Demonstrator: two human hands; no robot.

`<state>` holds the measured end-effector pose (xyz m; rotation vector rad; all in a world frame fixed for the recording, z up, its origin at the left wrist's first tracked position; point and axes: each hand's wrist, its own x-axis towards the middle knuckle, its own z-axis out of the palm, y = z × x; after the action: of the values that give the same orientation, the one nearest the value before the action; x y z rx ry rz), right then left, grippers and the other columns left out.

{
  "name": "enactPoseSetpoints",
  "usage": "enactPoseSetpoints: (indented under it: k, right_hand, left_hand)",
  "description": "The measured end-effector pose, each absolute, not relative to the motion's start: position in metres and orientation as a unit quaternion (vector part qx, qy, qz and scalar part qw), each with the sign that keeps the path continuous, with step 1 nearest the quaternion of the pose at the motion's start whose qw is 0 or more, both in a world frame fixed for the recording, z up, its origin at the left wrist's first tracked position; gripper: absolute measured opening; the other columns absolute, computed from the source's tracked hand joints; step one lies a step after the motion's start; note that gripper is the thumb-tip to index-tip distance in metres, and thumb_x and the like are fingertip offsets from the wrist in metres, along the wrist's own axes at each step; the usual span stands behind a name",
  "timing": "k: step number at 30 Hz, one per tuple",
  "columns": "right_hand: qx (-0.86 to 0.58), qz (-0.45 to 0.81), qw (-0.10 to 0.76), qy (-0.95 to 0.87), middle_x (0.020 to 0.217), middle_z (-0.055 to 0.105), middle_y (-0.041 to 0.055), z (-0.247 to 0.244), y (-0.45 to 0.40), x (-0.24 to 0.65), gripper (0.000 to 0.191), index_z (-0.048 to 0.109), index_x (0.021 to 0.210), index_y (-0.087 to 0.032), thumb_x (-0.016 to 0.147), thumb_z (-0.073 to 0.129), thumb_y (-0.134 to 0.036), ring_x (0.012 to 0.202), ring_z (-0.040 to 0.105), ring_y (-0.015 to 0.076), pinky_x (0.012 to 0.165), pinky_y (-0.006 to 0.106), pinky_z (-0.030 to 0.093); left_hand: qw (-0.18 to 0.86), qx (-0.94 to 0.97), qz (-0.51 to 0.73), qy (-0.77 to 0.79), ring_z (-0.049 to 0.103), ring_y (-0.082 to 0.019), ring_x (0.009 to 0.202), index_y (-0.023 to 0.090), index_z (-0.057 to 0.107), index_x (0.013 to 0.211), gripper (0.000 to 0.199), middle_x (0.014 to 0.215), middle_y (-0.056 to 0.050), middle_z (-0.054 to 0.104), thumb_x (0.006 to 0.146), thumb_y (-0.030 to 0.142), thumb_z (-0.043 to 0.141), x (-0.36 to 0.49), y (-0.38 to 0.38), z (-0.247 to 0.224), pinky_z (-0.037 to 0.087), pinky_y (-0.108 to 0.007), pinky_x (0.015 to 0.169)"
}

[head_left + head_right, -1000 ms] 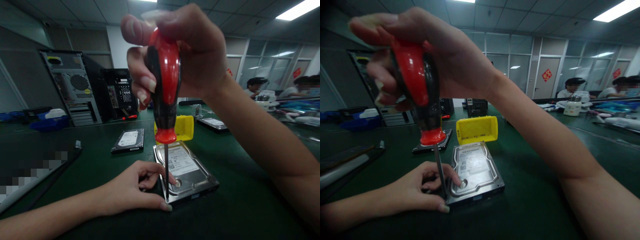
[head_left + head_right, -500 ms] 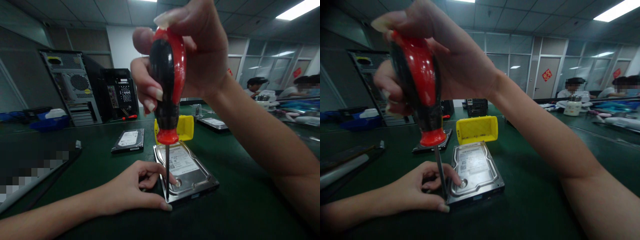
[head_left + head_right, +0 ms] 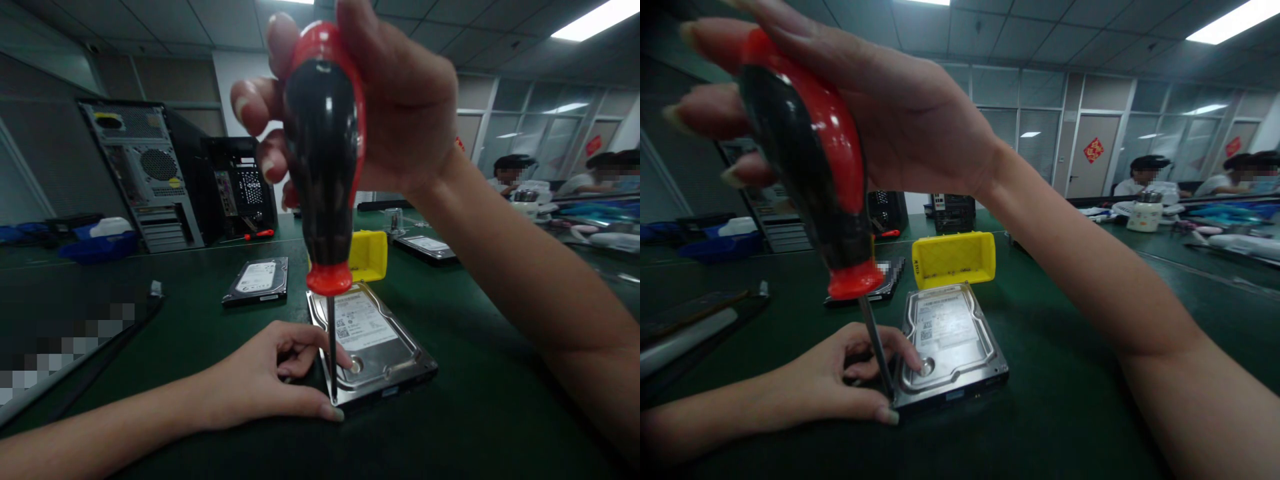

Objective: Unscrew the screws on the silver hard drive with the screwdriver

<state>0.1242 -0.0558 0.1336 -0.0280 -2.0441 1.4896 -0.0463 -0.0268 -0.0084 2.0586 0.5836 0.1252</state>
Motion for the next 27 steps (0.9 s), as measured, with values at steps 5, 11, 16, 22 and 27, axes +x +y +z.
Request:
enactPoseSetpoints:
  k: [5,11,16,22,27]
  right_hand:
    - [-0.013,0.476,0.248,-0.844,0.078,0.044,-0.0003,0.140,-0.049,0.129,0.069,0.028,0.086,-0.013,0.077,-0.040,-0.021,0.079,0.059,0.0049,0.077,0.025,0.051]
    - [-0.014,0.462,0.227,-0.857,0.088,0.048,-0.0001,0.138,-0.047,0.135,0.061,0.029,0.094,-0.014,0.081,-0.030,-0.013,0.091,0.060,0.0079,0.086,0.029,0.048]
    - [-0.005,0.417,0.231,-0.879,0.077,0.042,-0.0020,0.138,-0.050,0.130,0.055,0.024,0.084,-0.015,0.082,-0.031,-0.015,0.082,0.060,0.0049,0.081,0.026,0.046]
    - [0.003,0.408,0.270,-0.872,0.065,0.034,-0.0041,0.133,-0.046,0.122,0.040,0.023,0.077,-0.017,0.093,-0.012,-0.028,0.066,0.055,0.0045,0.070,0.022,0.049]
    - [-0.044,0.439,0.266,-0.857,0.066,0.038,-0.0036,0.132,-0.049,0.123,0.058,0.031,0.089,-0.016,0.087,-0.027,-0.024,0.064,0.053,0.0047,0.071,0.023,0.050]
  left_hand:
    - [0.475,0.844,0.064,0.239,0.027,-0.010,0.058,0.023,0.065,0.099,0.039,0.067,0.008,0.030,0.067,0.041,0.078,-0.047,-0.025,-0.012,0.024,-0.022,0.055]
    - [0.477,0.843,0.071,0.239,0.026,-0.010,0.057,0.023,0.065,0.098,0.041,0.065,0.009,0.028,0.067,0.044,0.079,-0.047,-0.025,-0.016,0.022,-0.022,0.055]
    - [0.471,0.846,0.067,0.242,0.027,-0.010,0.057,0.021,0.065,0.099,0.038,0.064,0.009,0.029,0.068,0.041,0.078,-0.046,-0.028,-0.010,0.023,-0.023,0.055]
    - [0.477,0.843,0.058,0.241,0.027,-0.010,0.056,0.020,0.065,0.099,0.040,0.062,0.009,0.029,0.067,0.041,0.078,-0.046,-0.029,-0.006,0.022,-0.022,0.053]
    - [0.476,0.845,0.061,0.237,0.026,-0.010,0.056,0.021,0.065,0.099,0.039,0.064,0.009,0.029,0.068,0.040,0.078,-0.046,-0.028,-0.011,0.021,-0.022,0.053]
